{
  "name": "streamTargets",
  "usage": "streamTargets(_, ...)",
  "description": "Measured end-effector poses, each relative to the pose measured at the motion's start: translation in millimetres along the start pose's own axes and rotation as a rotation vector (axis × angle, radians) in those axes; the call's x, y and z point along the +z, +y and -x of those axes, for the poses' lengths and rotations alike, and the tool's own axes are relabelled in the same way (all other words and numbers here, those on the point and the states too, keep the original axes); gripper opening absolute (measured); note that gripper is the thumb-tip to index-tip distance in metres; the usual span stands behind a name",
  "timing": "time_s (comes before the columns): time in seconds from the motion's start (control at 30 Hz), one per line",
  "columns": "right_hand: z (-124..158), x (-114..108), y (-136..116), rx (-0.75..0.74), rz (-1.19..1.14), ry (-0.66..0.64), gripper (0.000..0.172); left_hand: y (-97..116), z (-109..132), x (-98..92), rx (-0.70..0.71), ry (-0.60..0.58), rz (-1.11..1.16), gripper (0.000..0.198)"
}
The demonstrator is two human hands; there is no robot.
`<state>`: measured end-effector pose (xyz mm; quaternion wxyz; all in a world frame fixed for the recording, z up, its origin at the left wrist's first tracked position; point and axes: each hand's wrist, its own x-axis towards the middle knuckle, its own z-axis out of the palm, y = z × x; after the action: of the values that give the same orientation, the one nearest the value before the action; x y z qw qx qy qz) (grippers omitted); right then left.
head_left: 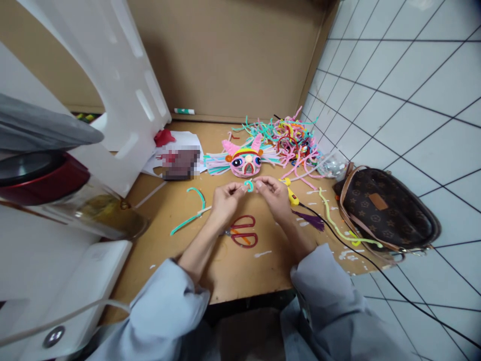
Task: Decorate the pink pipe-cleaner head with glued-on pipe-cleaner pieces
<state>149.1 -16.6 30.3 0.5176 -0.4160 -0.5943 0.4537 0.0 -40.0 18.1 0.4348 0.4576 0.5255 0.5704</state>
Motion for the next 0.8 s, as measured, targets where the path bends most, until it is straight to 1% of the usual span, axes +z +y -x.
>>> streamTargets(0.1,-1,1,2,0.055,-0.022,0.009,0.036,-1,0,0.4,-0.011,-0.004,0.093,0.037)
streamTargets(0.23,-3,1,5,0.16,-0.079,-0.027,0.039,1,1,1.8,-0.006,-0.024,0.118,0.034)
streamTargets(0.33,-4,-1,5,0.201,-0.145,-0.043,0.043,3,3,3.6,-0.008,-0.053,0.114,0.037)
streamTargets(0.47,-6,-5,6,0.283,-0.186,-0.103,0.048,3,4,5.3,-0.03,-0.108,0.108,0.044)
streamTargets(0.57,-7,-6,6,0.307,-0.198,-0.119,0.048,2,5,4.7,-0.032,-0.121,0.078,0.047)
streamTargets(0.8,-7,-10,4,0.359,-0.241,-0.156,0.049,3,6,2.2,-0.035,-0.201,0.086,0.051)
